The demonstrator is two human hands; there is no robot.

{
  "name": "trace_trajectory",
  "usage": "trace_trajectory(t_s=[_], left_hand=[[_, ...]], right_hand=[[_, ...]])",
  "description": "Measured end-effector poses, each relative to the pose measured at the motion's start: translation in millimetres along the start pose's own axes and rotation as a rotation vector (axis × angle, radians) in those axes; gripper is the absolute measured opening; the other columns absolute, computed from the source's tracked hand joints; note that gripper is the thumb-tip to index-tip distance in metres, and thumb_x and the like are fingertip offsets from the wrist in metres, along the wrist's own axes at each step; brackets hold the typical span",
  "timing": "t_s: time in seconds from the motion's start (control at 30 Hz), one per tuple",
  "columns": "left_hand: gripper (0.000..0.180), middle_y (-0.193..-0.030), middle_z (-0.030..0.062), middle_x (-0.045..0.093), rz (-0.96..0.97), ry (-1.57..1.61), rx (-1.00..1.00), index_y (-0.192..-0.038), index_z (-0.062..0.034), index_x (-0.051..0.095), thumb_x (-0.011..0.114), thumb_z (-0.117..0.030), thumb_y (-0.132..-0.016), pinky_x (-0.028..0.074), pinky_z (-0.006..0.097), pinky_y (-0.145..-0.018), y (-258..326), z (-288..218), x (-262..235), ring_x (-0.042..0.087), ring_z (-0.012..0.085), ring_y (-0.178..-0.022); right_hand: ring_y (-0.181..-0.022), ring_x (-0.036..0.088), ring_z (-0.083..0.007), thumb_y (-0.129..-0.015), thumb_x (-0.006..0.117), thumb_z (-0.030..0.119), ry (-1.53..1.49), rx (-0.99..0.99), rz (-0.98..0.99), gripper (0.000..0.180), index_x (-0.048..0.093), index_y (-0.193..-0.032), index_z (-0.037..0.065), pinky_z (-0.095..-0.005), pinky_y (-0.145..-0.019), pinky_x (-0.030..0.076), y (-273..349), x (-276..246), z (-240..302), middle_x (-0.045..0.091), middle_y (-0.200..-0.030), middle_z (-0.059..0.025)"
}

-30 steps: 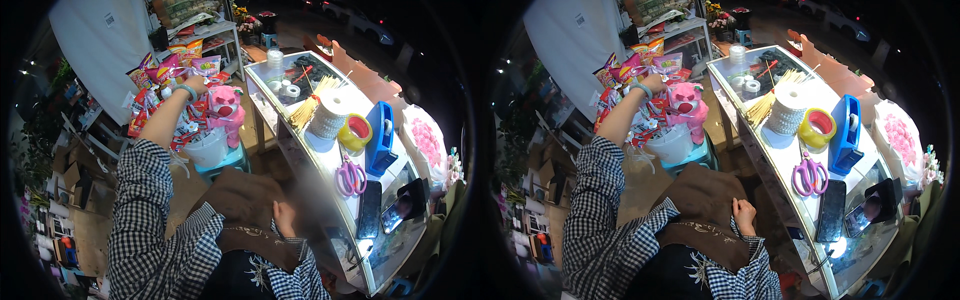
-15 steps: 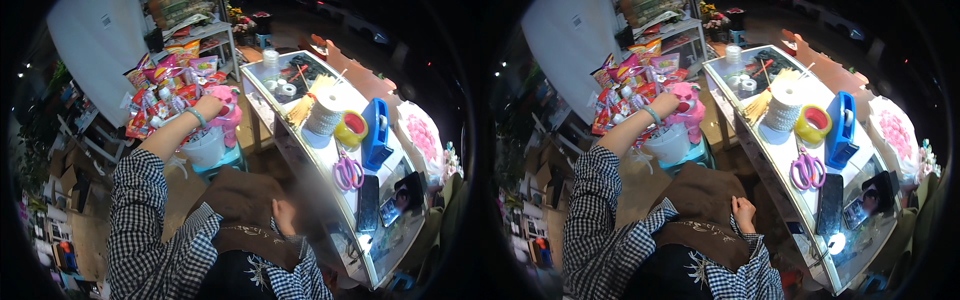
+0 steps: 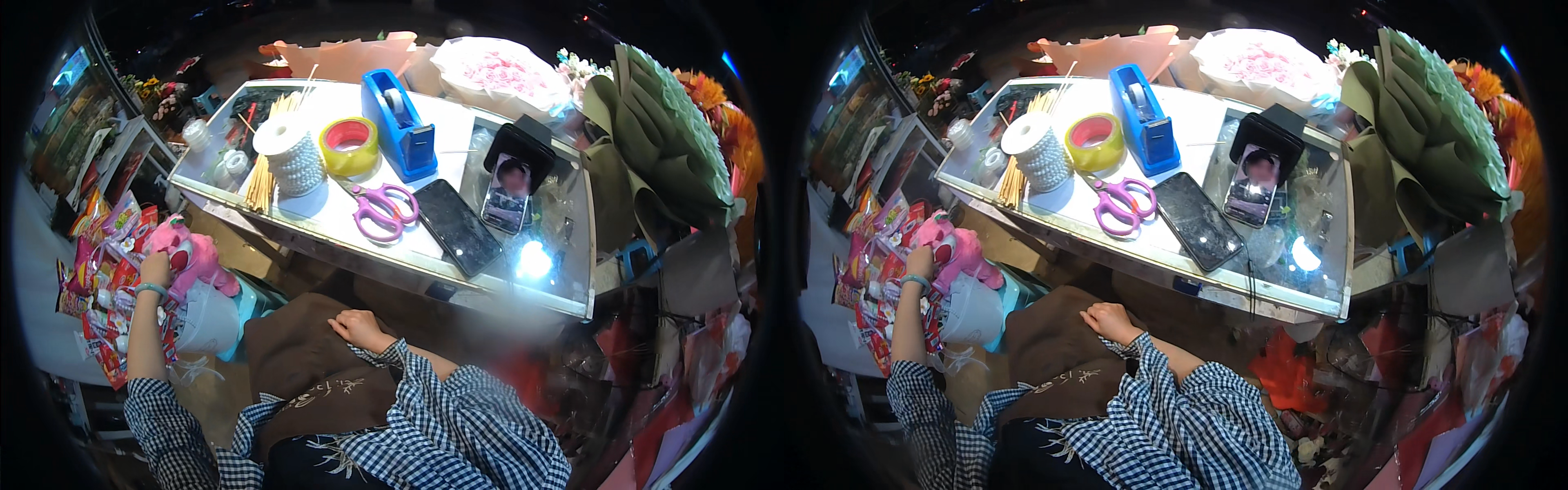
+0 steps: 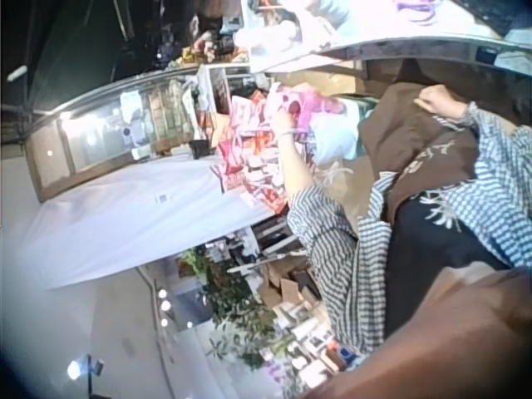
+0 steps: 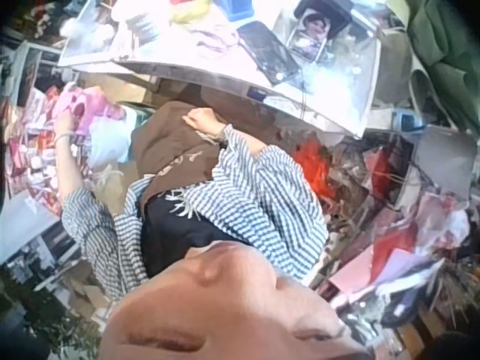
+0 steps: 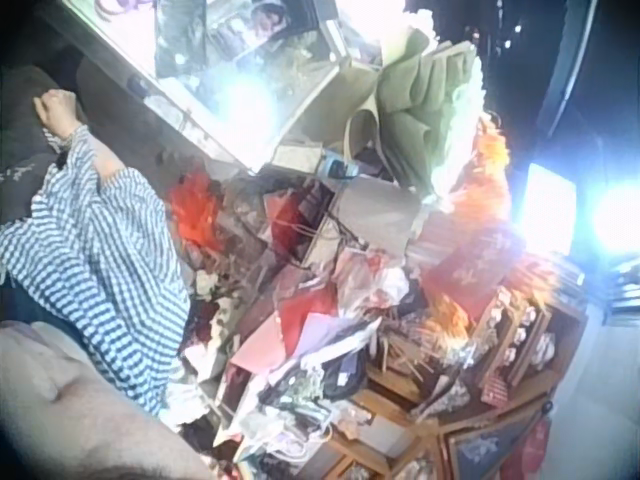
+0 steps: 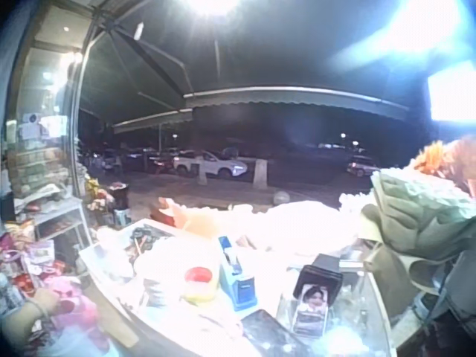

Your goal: The person assembles a gift basket by arranging snack bags, bottles, and decorative items in a clear plastic container. They use ribbons and skewers to secure and decorate the arrangement, adjusting items repeatedly to achieve a balanced look.

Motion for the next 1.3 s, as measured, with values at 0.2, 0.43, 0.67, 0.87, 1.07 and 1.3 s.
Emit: trace_trajectory(t_s=[0.2,0.43,0.67,0.87,1.07,1.3], left_hand=[[0.019,-0.088,0.0197,0.066,-0.04,0.054,-0.054,-0.084,-0.0019,0.066,0.07,-0.017,-0.072,0.053,0.044,-0.073,1,3,-3,0.066,0.0351,-0.083],[0.021,-0.089,0.0196,0.066,-0.032,0.008,-0.055,-0.084,-0.0028,0.066,0.07,-0.02,-0.073,0.053,0.044,-0.072,9,-10,-21,0.065,0.0358,-0.082],[0.016,-0.089,0.0201,0.065,-0.092,0.053,-0.029,-0.084,-0.0017,0.066,0.068,-0.014,-0.074,0.053,0.044,-0.071,9,-17,-19,0.065,0.0361,-0.081],[0.009,-0.084,0.0195,0.065,-0.189,0.065,0.025,-0.081,-0.003,0.065,0.057,-0.008,-0.078,0.053,0.042,-0.066,14,-49,-44,0.066,0.0332,-0.079],[0.01,-0.07,0.014,0.061,-0.421,0.305,0.337,-0.074,-0.0069,0.061,0.052,-0.006,-0.077,0.051,0.039,-0.059,97,-142,-60,0.064,0.0281,-0.069],[0.019,-0.077,0.0111,0.062,-0.044,0.424,0.484,-0.079,-0.0043,0.059,0.06,-0.023,-0.076,0.053,0.039,-0.065,189,-238,37,0.064,0.0286,-0.075]], right_hand=[[-0.057,0.058,-0.0266,-0.084,0.062,0.023,0.014,0.02,0.009,0.031,0.059,-0.06,0.004,-0.0385,-0.052,0.048,2,-3,-2,0.057,-0.06,-0.0084],[-0.058,0.059,-0.0266,-0.084,0.062,0.023,0.006,0.02,0.018,0.031,0.06,-0.06,0.004,-0.0383,-0.052,0.048,0,-1,-2,0.058,-0.061,-0.0088],[-0.059,0.059,-0.027,-0.084,0.061,0.024,0.005,0.017,0.031,0.032,0.06,-0.06,0.004,-0.0386,-0.053,0.048,-2,3,0,0.059,-0.061,-0.0093],[-0.058,0.059,-0.0277,-0.083,0.062,0.024,0.017,0.027,0.017,0.031,0.059,-0.059,0.005,-0.0388,-0.052,0.048,-1,-1,0,0.059,-0.062,-0.0097],[-0.056,0.057,-0.0304,-0.083,0.064,0.026,-0.072,0.065,0.003,0.033,0.055,-0.057,0.007,-0.0404,-0.05,0.045,-2,1,1,0.056,-0.062,-0.0107],[-0.05,0.05,-0.0309,-0.083,0.066,0.016,0.022,-0.071,0.022,0.036,0.045,-0.055,0.004,-0.0393,-0.046,0.037,-3,8,5,0.046,-0.056,-0.0122]])
Point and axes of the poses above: each hand's wrist, its own y-axis away from the middle knuckle, its own x-axis out of the palm, z = x × y, the point moved 7 cm from there along -y, towards the middle knuckle
